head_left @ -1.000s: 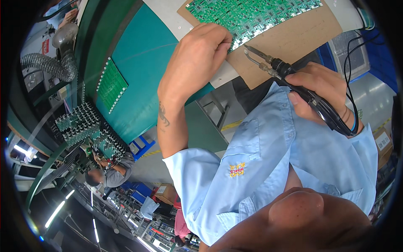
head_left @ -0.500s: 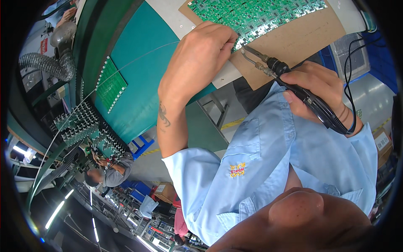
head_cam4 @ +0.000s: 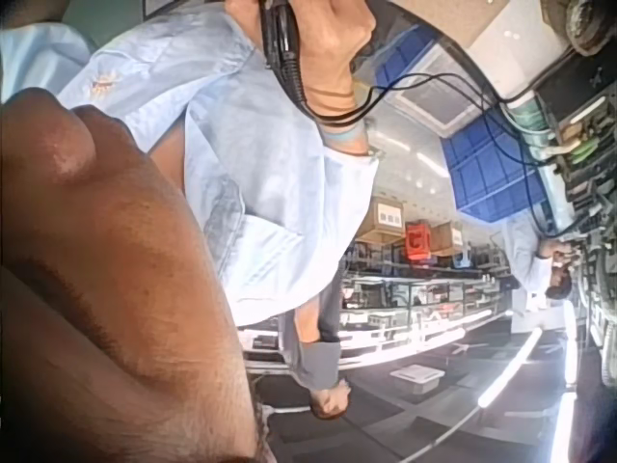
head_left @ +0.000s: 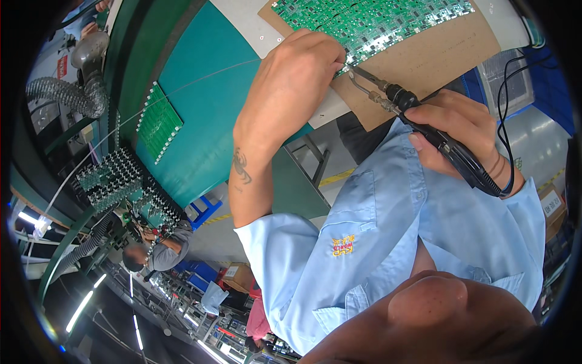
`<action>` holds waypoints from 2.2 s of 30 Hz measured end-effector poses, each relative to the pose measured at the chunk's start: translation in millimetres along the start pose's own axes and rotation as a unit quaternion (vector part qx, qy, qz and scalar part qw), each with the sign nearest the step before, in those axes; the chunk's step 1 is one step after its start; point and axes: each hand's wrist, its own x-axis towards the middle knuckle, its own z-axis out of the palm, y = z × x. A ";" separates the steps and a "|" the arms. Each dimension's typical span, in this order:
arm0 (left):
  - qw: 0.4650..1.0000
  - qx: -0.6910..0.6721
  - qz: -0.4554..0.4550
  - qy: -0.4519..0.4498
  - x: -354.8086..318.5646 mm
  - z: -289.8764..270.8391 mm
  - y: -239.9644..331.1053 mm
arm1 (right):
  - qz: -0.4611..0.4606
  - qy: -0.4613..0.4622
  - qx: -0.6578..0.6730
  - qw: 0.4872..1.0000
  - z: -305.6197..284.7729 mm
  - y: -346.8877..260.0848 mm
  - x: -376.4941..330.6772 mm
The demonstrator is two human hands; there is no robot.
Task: Soldering components on a panel of printed circuit boards at a manual assembly station.
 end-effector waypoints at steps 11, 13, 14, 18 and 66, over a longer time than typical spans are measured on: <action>1.000 0.010 -0.004 -0.002 1.0 0.8 3.0 | 0.002 0.003 0.005 1.000 0.0 -1.9 -1.9; 1.000 0.010 -0.001 0.003 0.2 0.6 3.0 | 0.002 0.001 0.006 1.000 -0.1 -2.8 -1.7; 1.000 0.010 -0.001 0.002 0.5 0.7 3.1 | 0.002 0.001 0.006 1.000 -0.2 -2.9 -2.1; 1.000 0.011 -0.004 0.001 1.0 0.3 4.0 | 0.001 0.005 0.004 1.000 -0.6 -2.9 -4.1; 0.962 0.023 -0.193 0.190 -4.1 14.8 -36.4 | -0.022 0.146 -0.011 0.989 5.8 78.3 -70.5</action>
